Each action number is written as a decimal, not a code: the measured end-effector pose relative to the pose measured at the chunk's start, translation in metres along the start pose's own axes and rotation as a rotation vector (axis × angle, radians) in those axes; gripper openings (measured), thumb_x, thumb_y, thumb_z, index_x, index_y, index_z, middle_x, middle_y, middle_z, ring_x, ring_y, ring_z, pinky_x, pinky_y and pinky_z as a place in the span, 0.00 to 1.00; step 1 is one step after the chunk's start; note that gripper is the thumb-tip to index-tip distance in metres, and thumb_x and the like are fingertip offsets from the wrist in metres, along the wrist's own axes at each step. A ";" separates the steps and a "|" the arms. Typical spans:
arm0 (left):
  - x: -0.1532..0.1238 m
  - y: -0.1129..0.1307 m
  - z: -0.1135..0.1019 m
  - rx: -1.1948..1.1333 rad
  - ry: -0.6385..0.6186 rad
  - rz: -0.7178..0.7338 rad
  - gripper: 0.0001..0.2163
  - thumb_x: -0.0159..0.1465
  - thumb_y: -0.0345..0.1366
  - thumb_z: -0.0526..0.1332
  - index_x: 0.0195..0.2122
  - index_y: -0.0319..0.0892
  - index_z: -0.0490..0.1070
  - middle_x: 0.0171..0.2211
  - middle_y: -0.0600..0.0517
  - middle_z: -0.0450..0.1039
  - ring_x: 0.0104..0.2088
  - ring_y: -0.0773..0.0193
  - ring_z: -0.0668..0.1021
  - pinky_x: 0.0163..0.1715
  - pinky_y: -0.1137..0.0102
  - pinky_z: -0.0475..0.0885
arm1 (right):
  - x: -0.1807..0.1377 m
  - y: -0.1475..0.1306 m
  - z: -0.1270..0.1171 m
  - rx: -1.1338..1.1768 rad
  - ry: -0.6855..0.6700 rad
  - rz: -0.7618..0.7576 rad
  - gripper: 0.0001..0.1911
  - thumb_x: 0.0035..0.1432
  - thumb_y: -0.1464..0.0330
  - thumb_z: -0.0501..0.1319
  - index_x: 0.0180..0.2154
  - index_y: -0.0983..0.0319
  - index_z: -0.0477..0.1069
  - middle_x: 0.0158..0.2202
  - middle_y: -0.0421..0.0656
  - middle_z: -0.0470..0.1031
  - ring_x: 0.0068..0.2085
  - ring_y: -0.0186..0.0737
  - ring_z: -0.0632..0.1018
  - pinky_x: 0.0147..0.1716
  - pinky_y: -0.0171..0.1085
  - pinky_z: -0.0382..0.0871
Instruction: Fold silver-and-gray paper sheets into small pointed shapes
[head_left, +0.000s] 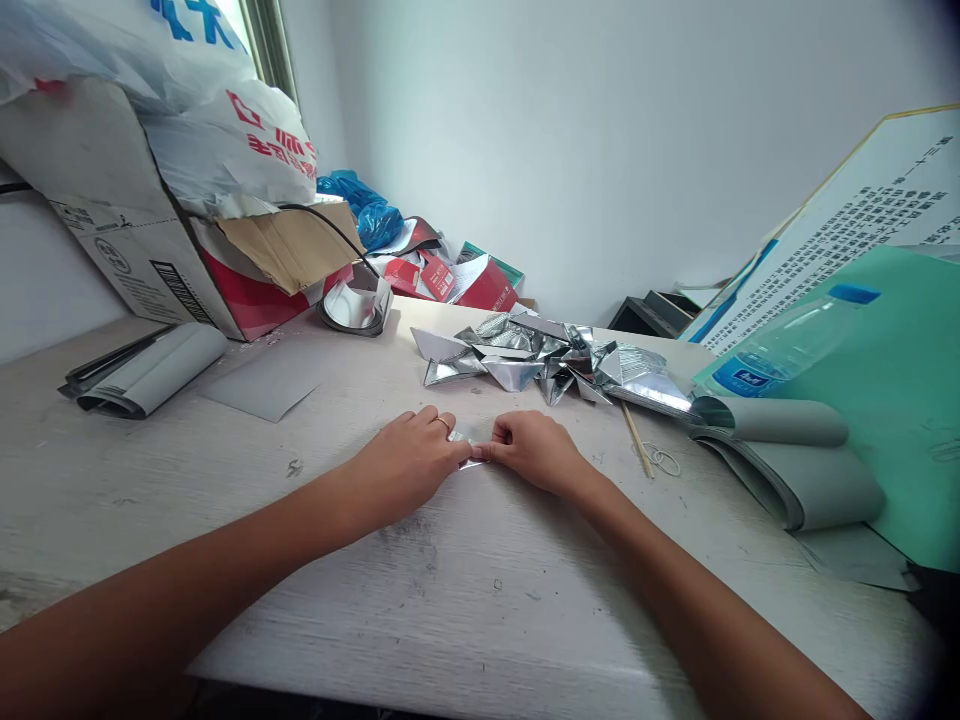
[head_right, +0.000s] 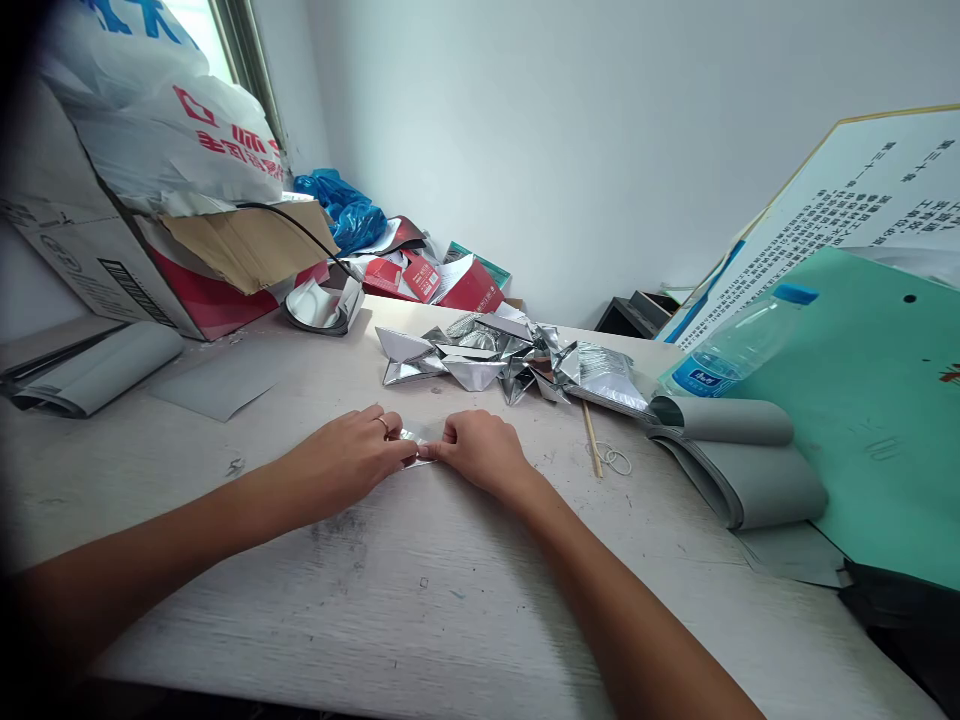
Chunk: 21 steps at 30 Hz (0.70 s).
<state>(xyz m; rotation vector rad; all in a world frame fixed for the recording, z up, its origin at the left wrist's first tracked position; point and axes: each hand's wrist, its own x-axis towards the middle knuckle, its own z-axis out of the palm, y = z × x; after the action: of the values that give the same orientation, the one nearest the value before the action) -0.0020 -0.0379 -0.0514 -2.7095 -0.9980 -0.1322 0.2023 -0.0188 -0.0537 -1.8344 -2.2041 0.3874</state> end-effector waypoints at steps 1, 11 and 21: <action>0.000 0.000 0.000 0.006 -0.002 -0.003 0.13 0.72 0.30 0.52 0.50 0.45 0.73 0.41 0.45 0.72 0.39 0.56 0.72 0.36 0.64 0.67 | 0.000 0.002 0.000 0.018 0.005 -0.019 0.21 0.55 0.51 0.67 0.23 0.60 0.69 0.26 0.41 0.75 0.28 0.38 0.70 0.25 0.38 0.52; 0.002 0.004 -0.008 -0.056 -0.065 -0.076 0.11 0.71 0.30 0.53 0.44 0.44 0.76 0.42 0.45 0.71 0.40 0.55 0.73 0.38 0.63 0.68 | -0.006 0.018 -0.003 0.185 0.001 -0.108 0.09 0.59 0.63 0.63 0.30 0.62 0.73 0.30 0.39 0.76 0.31 0.36 0.71 0.29 0.35 0.57; 0.005 0.007 0.000 -0.066 0.030 -0.149 0.12 0.69 0.28 0.54 0.37 0.46 0.76 0.36 0.48 0.71 0.38 0.57 0.73 0.33 0.65 0.62 | -0.008 0.006 -0.007 0.065 -0.007 0.006 0.08 0.58 0.64 0.64 0.30 0.60 0.71 0.31 0.38 0.76 0.31 0.35 0.70 0.27 0.35 0.55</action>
<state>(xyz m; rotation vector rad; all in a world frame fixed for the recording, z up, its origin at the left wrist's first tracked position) 0.0062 -0.0395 -0.0521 -2.6815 -1.2067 -0.2361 0.2112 -0.0254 -0.0495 -1.8090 -2.1645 0.4624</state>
